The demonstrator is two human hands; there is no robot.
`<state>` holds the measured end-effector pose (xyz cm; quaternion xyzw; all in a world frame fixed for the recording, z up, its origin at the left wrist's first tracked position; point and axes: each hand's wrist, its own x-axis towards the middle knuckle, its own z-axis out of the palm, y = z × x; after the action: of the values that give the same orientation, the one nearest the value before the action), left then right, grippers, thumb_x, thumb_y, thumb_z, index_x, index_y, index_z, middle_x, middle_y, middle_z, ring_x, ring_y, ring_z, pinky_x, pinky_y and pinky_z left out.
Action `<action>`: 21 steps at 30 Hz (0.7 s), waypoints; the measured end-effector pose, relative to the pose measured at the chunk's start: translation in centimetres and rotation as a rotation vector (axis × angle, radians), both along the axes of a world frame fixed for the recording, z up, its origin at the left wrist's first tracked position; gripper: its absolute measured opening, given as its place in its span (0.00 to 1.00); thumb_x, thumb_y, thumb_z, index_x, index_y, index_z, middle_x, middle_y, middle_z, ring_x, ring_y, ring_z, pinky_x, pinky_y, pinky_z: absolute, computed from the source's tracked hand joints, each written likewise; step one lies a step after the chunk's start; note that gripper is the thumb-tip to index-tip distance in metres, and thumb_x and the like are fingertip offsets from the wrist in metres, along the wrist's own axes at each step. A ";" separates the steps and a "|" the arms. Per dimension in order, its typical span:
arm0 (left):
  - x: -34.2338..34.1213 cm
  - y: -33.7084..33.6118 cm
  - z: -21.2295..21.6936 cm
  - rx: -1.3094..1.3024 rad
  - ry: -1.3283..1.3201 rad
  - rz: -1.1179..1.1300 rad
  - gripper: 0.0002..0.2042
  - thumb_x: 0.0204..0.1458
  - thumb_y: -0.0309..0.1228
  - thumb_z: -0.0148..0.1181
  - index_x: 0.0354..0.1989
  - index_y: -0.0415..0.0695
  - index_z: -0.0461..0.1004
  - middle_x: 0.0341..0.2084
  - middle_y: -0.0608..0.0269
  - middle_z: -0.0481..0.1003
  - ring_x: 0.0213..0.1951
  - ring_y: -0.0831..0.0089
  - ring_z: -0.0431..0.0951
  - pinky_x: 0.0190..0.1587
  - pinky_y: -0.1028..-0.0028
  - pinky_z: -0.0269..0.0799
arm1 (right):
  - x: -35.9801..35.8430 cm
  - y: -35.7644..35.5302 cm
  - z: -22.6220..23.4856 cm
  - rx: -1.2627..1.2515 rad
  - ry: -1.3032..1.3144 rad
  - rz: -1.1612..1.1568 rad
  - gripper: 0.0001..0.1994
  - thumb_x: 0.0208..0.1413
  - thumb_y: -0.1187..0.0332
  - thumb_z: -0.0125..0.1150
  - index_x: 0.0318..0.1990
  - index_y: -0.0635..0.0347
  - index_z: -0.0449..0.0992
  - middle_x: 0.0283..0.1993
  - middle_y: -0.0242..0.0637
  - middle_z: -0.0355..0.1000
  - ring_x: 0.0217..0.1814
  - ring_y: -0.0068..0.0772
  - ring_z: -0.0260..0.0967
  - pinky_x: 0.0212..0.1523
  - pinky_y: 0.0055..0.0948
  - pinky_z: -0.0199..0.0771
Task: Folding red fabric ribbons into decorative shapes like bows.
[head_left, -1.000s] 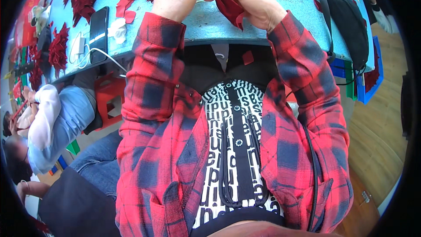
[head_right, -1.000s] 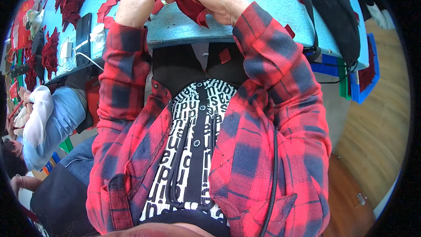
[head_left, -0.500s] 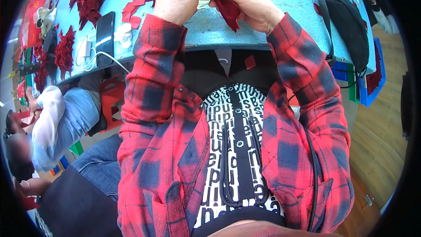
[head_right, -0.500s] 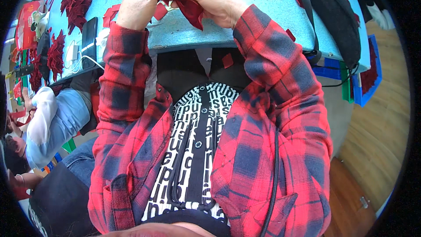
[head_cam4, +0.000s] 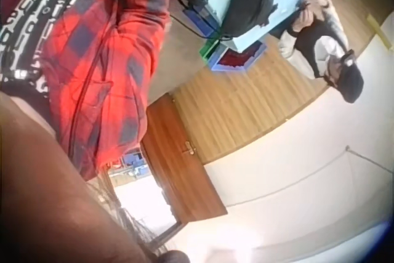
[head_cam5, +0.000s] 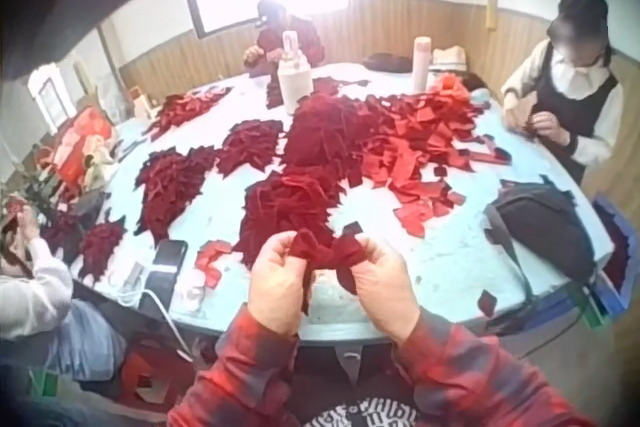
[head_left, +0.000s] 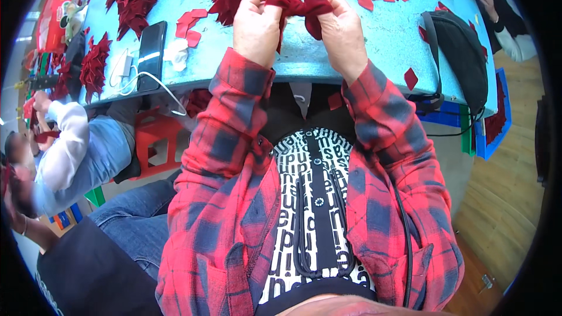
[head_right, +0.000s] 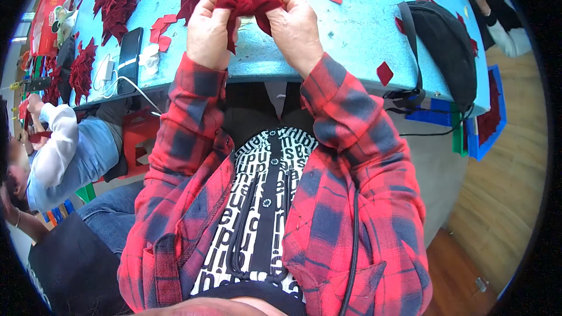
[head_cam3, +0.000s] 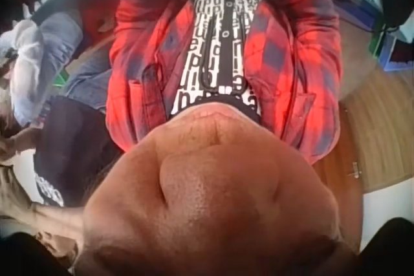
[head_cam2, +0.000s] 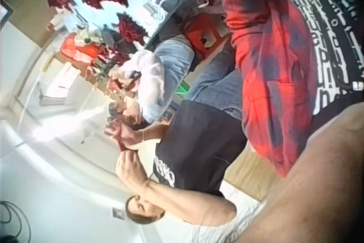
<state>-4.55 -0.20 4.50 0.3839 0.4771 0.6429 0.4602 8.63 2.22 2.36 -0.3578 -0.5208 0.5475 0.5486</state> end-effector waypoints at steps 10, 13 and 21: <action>-0.4 -1.1 -1.3 0.039 0.060 0.006 0.16 0.54 0.40 0.58 0.37 0.37 0.69 0.23 0.69 0.73 0.25 0.86 0.69 0.27 0.85 0.65 | -1.7 -1.9 1.3 0.008 0.113 -0.105 0.09 0.57 0.64 0.57 0.37 0.60 0.68 0.25 0.24 0.67 0.24 0.11 0.60 0.22 0.13 0.60; -0.5 -1.7 -0.5 -0.036 0.106 0.003 0.16 0.54 0.40 0.57 0.36 0.37 0.69 0.22 0.69 0.73 0.25 0.87 0.69 0.27 0.85 0.65 | -2.0 -2.2 1.6 0.023 0.107 -0.106 0.10 0.58 0.62 0.56 0.37 0.59 0.68 0.23 0.23 0.65 0.20 0.10 0.56 0.19 0.14 0.55; -0.9 -2.4 0.3 0.061 0.189 0.127 0.14 0.54 0.37 0.59 0.31 0.36 0.68 0.20 0.67 0.73 0.23 0.86 0.69 0.24 0.83 0.65 | -2.4 -2.6 2.1 -0.048 -0.009 -0.122 0.09 0.58 0.62 0.56 0.34 0.58 0.67 0.21 0.23 0.63 0.20 0.11 0.55 0.19 0.14 0.54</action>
<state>-5.46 -2.56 4.77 0.4255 0.5220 0.6459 0.3595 6.19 -0.42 4.50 -0.4044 -0.4872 0.5240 0.5697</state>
